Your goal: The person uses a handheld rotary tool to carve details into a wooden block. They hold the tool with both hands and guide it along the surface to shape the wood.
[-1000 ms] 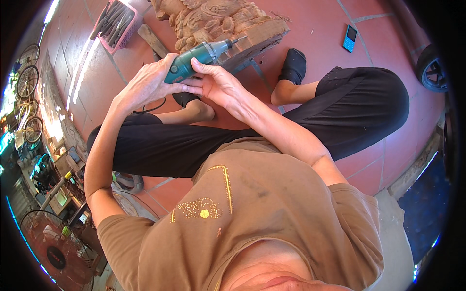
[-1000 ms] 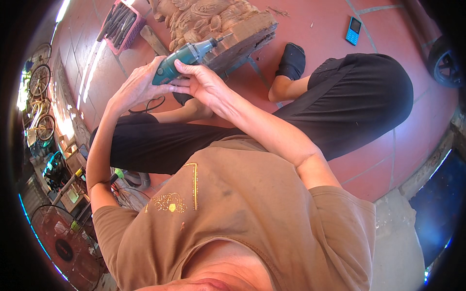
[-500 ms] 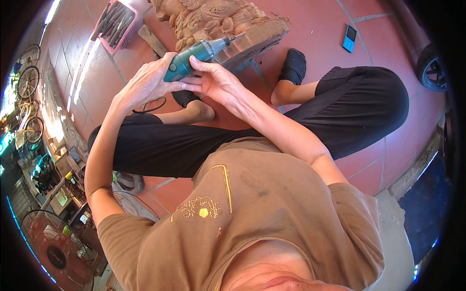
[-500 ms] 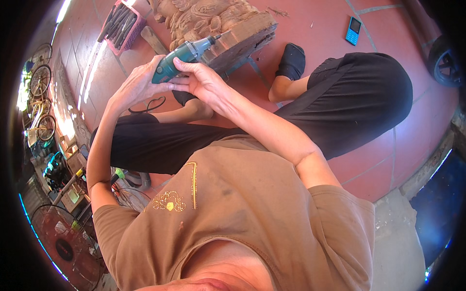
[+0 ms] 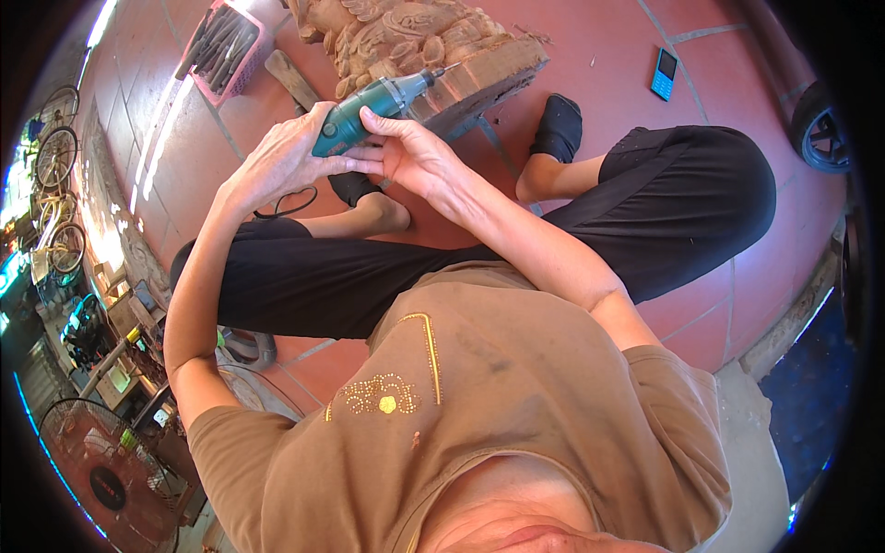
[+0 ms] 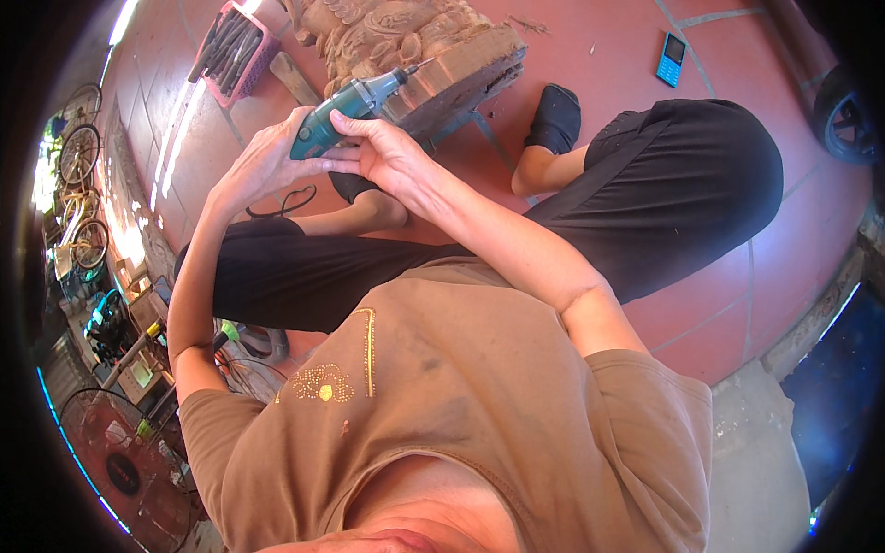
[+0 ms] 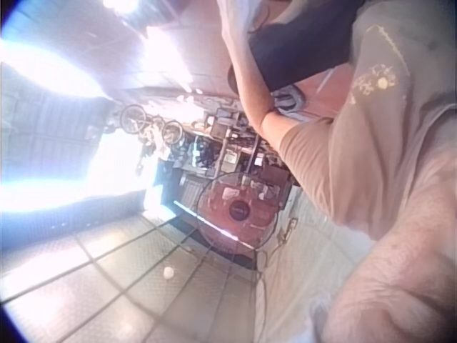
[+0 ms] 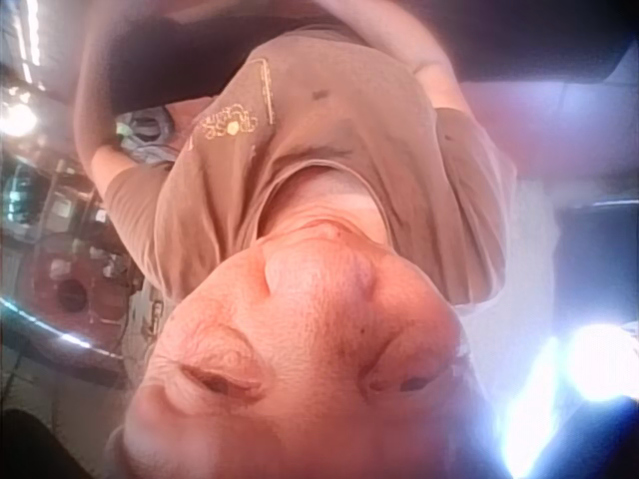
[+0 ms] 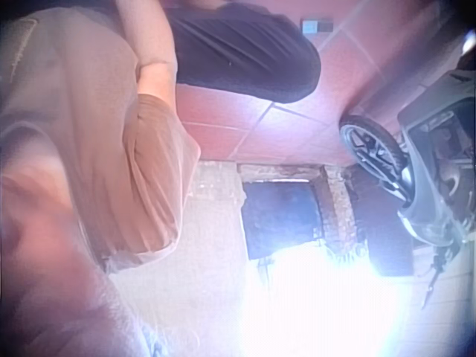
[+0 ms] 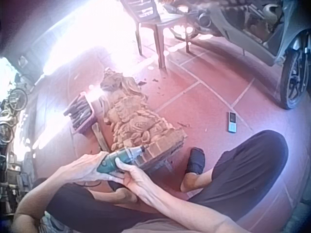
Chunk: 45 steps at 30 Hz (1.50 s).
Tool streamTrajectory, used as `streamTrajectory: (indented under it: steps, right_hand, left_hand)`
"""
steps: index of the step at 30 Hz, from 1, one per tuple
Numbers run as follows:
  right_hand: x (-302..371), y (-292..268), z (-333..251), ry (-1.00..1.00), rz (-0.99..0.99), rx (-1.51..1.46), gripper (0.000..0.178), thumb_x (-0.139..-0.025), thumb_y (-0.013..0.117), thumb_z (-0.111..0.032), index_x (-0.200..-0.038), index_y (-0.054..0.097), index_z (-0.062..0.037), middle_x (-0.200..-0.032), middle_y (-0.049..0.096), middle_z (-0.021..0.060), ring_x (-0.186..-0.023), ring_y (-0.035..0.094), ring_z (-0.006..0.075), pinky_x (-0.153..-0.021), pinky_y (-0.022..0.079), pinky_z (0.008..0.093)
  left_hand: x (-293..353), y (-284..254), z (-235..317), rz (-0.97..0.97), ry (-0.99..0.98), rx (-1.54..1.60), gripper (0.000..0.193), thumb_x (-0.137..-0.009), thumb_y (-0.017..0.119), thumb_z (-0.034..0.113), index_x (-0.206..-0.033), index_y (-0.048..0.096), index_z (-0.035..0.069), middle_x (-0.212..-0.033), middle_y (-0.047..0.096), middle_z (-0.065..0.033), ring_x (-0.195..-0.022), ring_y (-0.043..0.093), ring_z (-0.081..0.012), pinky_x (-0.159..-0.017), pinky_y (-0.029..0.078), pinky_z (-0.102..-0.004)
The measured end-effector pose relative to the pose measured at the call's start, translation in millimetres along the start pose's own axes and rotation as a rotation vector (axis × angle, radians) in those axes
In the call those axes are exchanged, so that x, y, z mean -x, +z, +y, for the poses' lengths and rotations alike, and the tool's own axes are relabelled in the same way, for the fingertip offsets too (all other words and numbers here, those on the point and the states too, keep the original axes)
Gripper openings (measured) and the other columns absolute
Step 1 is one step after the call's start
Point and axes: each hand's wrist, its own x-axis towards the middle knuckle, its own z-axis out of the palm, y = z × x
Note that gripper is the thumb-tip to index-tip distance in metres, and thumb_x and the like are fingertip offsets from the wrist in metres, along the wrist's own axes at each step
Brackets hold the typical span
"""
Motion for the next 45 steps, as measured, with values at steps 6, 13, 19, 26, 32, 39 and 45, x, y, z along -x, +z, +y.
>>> streamTrajectory:
  steps: [6,13,19,26,32,39,45]
  right_hand:
    - [2.2,-0.5,0.9,-0.002,0.009,-0.003,0.035,-0.089,0.074,-0.023,-0.115,0.061,-0.0030,-0.113,0.065,0.0162,-0.105,0.065,0.0298,-0.097,0.052,0.0478]
    - [4.4,-1.4,0.9,0.000,0.006,-0.009,0.038,-0.090,0.072,-0.022,-0.119,0.059,-0.0017,-0.120,0.063,0.0180,-0.115,0.061,0.0317,-0.101,0.049,0.0487]
    - [7.4,-1.6,1.5,0.007,-0.002,0.000,0.039,-0.091,0.071,-0.023,-0.120,0.059,-0.0009,-0.122,0.063,0.0186,-0.114,0.062,0.0317,-0.102,0.050,0.0480]
    - [10.6,-2.7,3.9,0.011,-0.009,-0.023,0.040,-0.090,0.071,-0.023,-0.121,0.058,-0.0013,-0.122,0.062,0.0184,-0.116,0.061,0.0316,-0.103,0.049,0.0477]
    - [15.5,0.0,5.1,0.009,0.003,-0.042,0.039,-0.090,0.071,-0.021,-0.120,0.059,-0.0012,-0.123,0.062,0.0176,-0.117,0.059,0.0324,-0.105,0.047,0.0489]
    - [19.6,0.4,5.9,0.008,0.011,-0.060,0.039,-0.090,0.072,-0.020,-0.120,0.058,-0.0002,-0.123,0.062,0.0176,-0.118,0.059,0.0336,-0.106,0.045,0.0505]
    - [23.0,0.7,7.2,0.009,0.022,-0.059,0.039,-0.090,0.072,-0.020,-0.121,0.058,-0.0004,-0.123,0.062,0.0173,-0.119,0.059,0.0333,-0.106,0.045,0.0507]
  left_hand:
    - [-1.2,-1.8,0.4,-0.065,-0.057,-0.011,0.067,-0.080,0.079,0.030,-0.129,0.044,0.000,-0.102,0.065,-0.0258,-0.099,0.064,-0.0416,-0.083,0.050,-0.0453]
    - [-0.2,-0.5,2.3,-0.016,-0.006,-0.018,0.066,-0.078,0.079,0.039,-0.120,0.046,0.000,-0.094,0.065,-0.0273,-0.094,0.063,-0.0452,-0.078,0.050,-0.0486]
    - [-1.1,1.3,0.1,-0.046,-0.015,-0.045,0.066,-0.079,0.078,0.041,-0.119,0.046,-0.001,-0.091,0.065,-0.0270,-0.091,0.064,-0.0450,-0.076,0.050,-0.0490]
    - [0.4,0.2,3.4,-0.056,-0.014,-0.040,0.061,-0.080,0.078,0.038,-0.114,0.046,0.000,-0.091,0.065,-0.0269,-0.091,0.065,-0.0445,-0.077,0.051,-0.0489]
    - [0.9,-0.4,5.4,-0.095,-0.034,-0.028,0.062,-0.080,0.077,0.038,-0.117,0.046,0.000,-0.097,0.065,-0.0269,-0.096,0.064,-0.0445,-0.080,0.050,-0.0489]
    - [1.5,-3.0,11.9,-0.131,-0.045,-0.017,0.064,-0.080,0.077,0.038,-0.120,0.045,0.000,-0.101,0.065,-0.0263,-0.098,0.063,-0.0450,-0.081,0.050,-0.0492]
    - [2.9,-2.4,11.7,-0.135,-0.034,-0.011,0.062,-0.081,0.076,0.038,-0.121,0.046,0.001,-0.105,0.064,-0.0263,-0.099,0.062,-0.0448,-0.082,0.049,-0.0495]
